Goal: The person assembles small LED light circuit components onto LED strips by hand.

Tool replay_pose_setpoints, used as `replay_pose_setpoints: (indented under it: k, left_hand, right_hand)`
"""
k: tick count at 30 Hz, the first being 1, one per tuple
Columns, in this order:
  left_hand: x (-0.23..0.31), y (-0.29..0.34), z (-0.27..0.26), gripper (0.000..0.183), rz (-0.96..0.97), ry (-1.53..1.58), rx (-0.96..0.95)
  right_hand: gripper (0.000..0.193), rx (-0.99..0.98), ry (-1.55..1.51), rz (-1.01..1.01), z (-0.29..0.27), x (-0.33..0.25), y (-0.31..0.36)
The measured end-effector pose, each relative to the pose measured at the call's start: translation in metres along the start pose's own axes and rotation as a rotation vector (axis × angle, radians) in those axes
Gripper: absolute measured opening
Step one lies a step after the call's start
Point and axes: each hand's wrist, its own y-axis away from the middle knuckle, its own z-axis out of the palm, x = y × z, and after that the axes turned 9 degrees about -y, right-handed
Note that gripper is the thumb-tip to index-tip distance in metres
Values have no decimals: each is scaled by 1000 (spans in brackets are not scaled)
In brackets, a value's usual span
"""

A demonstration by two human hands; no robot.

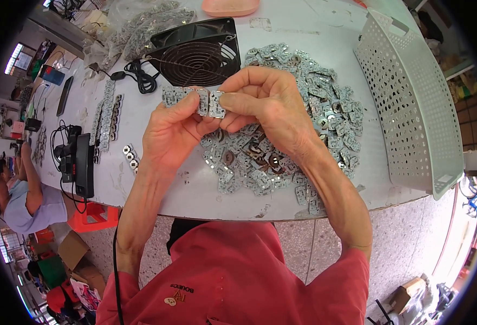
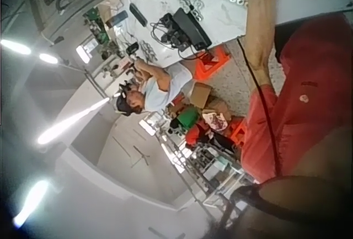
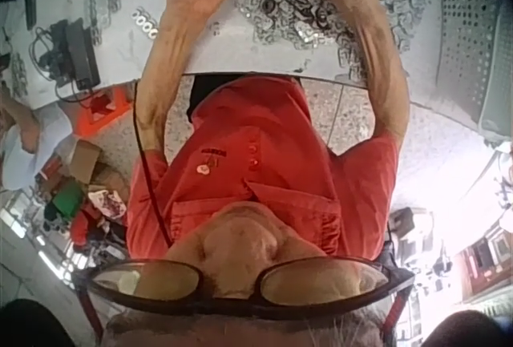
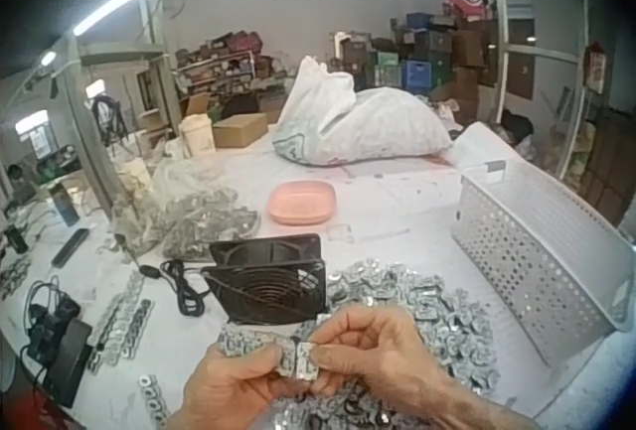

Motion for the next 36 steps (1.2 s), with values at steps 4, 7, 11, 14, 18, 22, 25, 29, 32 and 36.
replay_pose_setpoints:
  k: [4,7,11,14,18,22,25,29,32,36]
  left_hand:
    - [7,1,4,19,-27,-29,44]
    - [7,2,2,21,47,-191,116]
    - [8,2,7,18,123,-339,162]
    - [8,2,5,16,165,-410,181]
    - [5,2,5,13,278,-523,286]
    - [6,1,4,11,347,-563,316]
    - [5,0,3,10,358,-596,344]
    - [3,-2,0,10,344,-581,337]
    - [1,-4,-6,11,339,-599,327]
    - [3,-5,-7,12,277,-566,320]
  right_hand:
    - [16,30,-15,3,3,1,-1]
    - [16,63,24,6,3,0,-1]
    - [15,72,68,7,2,0,-2]
    - [14,90,65,27,4,-2,-4]
    - [14,67,108,67,6,-2,-9]
    - [13,45,138,85,8,-1,-18]
    - [12,58,135,95,7,4,-22]
    - [11,42,149,93,6,6,-24]
    - [10,36,142,72,6,8,-25]
    - [10,53,142,50,5,9,-25]
